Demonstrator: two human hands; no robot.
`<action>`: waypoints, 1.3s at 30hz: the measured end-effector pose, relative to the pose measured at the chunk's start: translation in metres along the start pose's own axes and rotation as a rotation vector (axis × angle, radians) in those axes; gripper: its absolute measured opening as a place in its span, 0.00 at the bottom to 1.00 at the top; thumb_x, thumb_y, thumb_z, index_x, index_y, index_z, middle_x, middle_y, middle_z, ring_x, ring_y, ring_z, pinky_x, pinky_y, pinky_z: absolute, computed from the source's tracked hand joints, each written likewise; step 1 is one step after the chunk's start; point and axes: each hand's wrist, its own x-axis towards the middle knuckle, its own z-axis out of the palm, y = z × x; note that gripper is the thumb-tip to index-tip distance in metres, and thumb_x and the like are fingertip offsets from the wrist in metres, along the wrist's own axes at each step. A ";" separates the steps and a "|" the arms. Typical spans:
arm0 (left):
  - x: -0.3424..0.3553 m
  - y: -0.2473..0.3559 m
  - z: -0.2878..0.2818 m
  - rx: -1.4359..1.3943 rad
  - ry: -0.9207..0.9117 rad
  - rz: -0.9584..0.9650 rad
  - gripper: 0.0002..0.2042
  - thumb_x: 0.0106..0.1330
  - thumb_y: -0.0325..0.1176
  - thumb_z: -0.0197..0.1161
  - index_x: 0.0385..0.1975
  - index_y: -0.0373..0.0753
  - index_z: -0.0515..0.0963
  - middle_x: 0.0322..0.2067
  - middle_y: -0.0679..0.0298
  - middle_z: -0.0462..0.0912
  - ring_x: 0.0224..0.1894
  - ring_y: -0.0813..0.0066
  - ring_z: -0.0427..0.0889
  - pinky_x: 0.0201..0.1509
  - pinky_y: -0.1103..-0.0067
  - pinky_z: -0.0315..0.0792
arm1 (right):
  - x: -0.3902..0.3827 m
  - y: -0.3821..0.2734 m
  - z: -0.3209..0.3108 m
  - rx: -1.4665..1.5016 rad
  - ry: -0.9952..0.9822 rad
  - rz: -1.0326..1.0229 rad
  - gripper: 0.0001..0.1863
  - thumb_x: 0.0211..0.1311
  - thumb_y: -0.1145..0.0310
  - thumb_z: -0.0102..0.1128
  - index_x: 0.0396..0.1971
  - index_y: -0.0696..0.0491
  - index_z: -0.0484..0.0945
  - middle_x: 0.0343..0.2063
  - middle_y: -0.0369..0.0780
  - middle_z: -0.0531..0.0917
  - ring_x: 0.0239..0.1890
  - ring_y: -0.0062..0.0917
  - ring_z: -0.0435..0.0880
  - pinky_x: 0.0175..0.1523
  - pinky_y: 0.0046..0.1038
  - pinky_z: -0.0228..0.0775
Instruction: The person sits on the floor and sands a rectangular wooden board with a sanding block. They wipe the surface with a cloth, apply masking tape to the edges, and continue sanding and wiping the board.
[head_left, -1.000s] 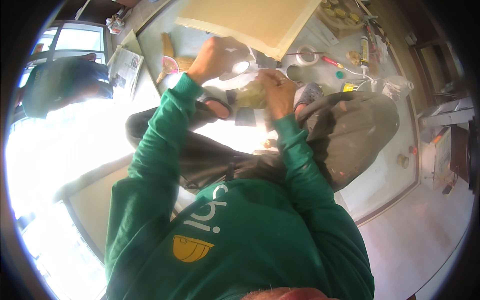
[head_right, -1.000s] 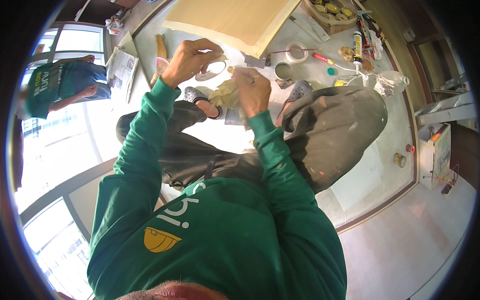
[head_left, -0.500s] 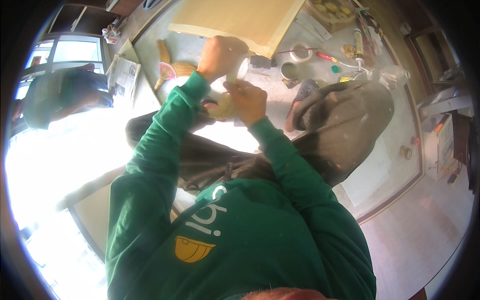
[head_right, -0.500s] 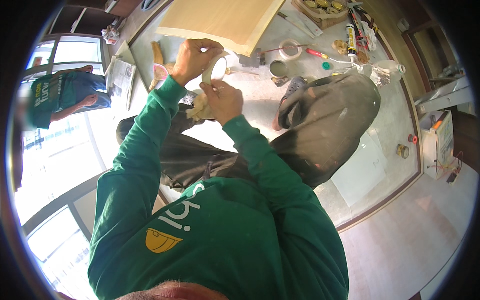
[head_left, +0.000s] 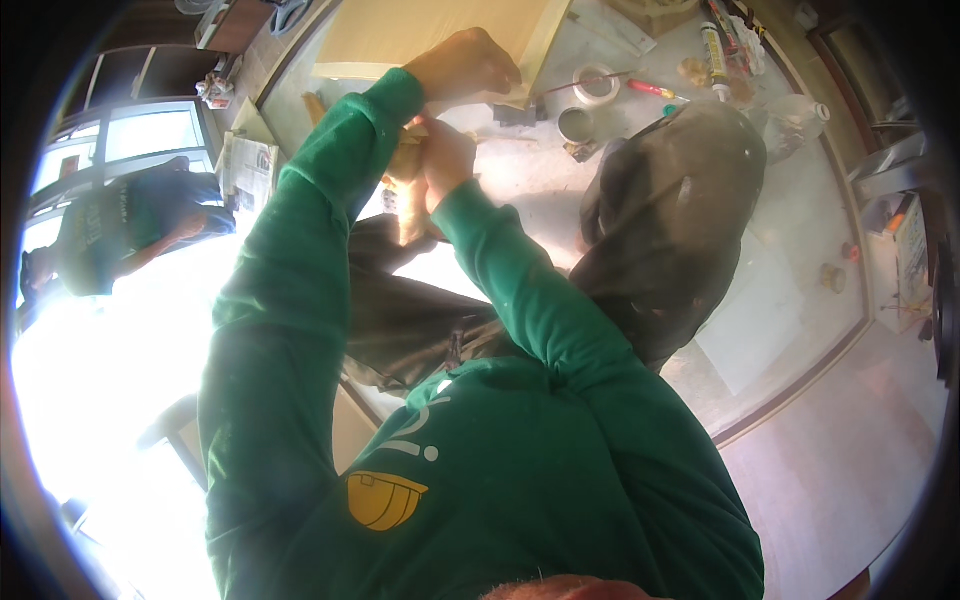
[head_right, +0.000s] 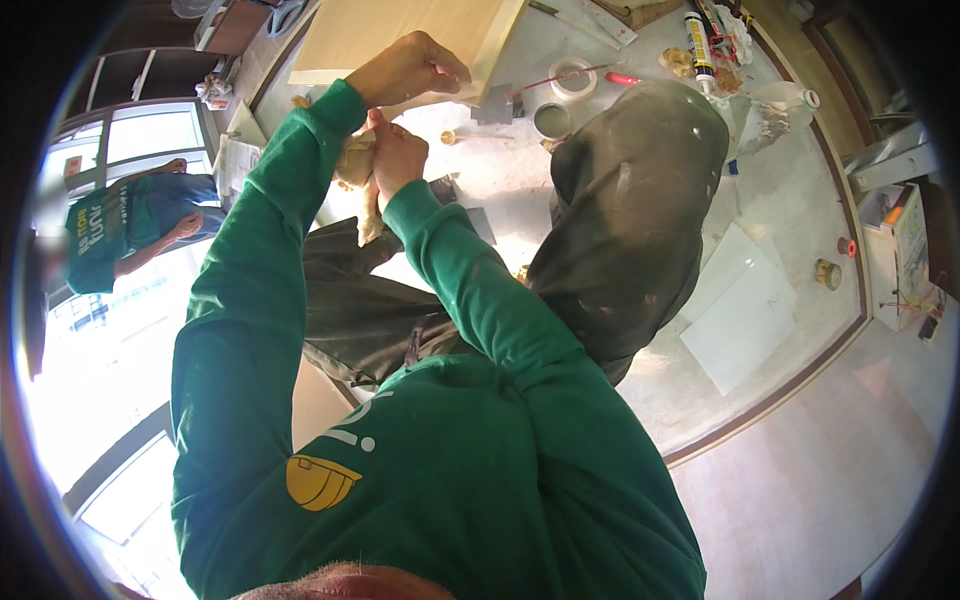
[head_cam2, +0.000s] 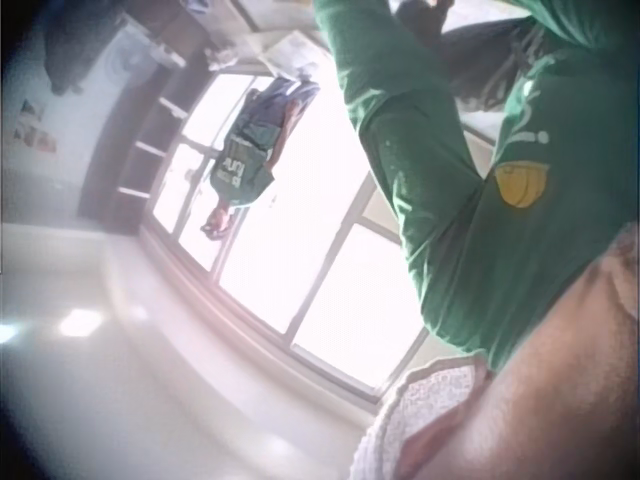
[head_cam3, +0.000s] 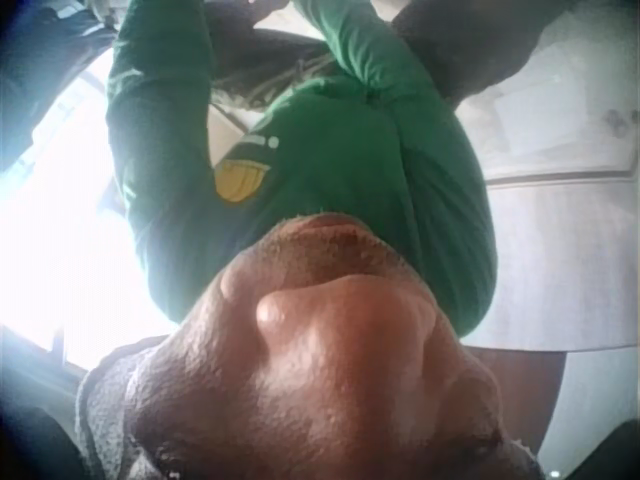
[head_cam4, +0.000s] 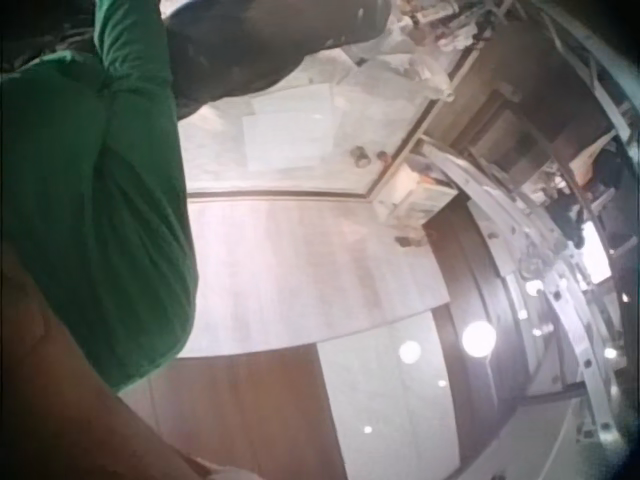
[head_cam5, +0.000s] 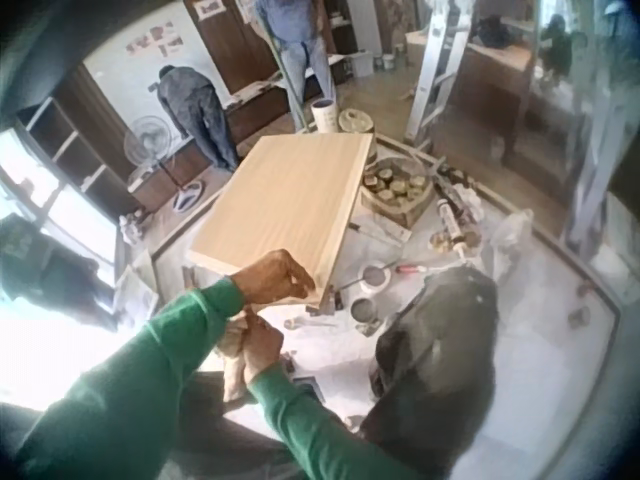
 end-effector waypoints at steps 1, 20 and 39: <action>0.003 0.000 -0.001 0.006 -0.025 0.006 0.12 0.57 0.29 0.67 0.40 0.37 0.87 0.32 0.57 0.88 0.34 0.71 0.84 0.44 0.76 0.76 | 0.002 -0.002 0.000 0.013 0.003 0.004 0.13 0.67 0.62 0.65 0.38 0.58 0.81 0.35 0.38 0.82 0.36 0.25 0.83 0.40 0.28 0.77; -0.124 0.027 -0.019 -0.759 0.446 -0.443 0.10 0.62 0.29 0.66 0.39 0.30 0.85 0.32 0.63 0.85 0.34 0.77 0.81 0.40 0.79 0.77 | -0.022 -0.025 -0.059 -0.869 0.099 -0.373 0.23 0.62 0.49 0.65 0.31 0.58 0.82 0.25 0.41 0.83 0.30 0.28 0.81 0.43 0.31 0.73; -0.167 0.070 0.004 -0.973 0.622 -0.457 0.16 0.62 0.30 0.64 0.47 0.28 0.82 0.37 0.60 0.86 0.41 0.71 0.86 0.46 0.77 0.81 | -0.066 -0.075 0.012 -1.123 -0.201 -0.586 0.13 0.59 0.64 0.66 0.32 0.61 0.85 0.23 0.41 0.86 0.26 0.19 0.81 0.34 0.25 0.73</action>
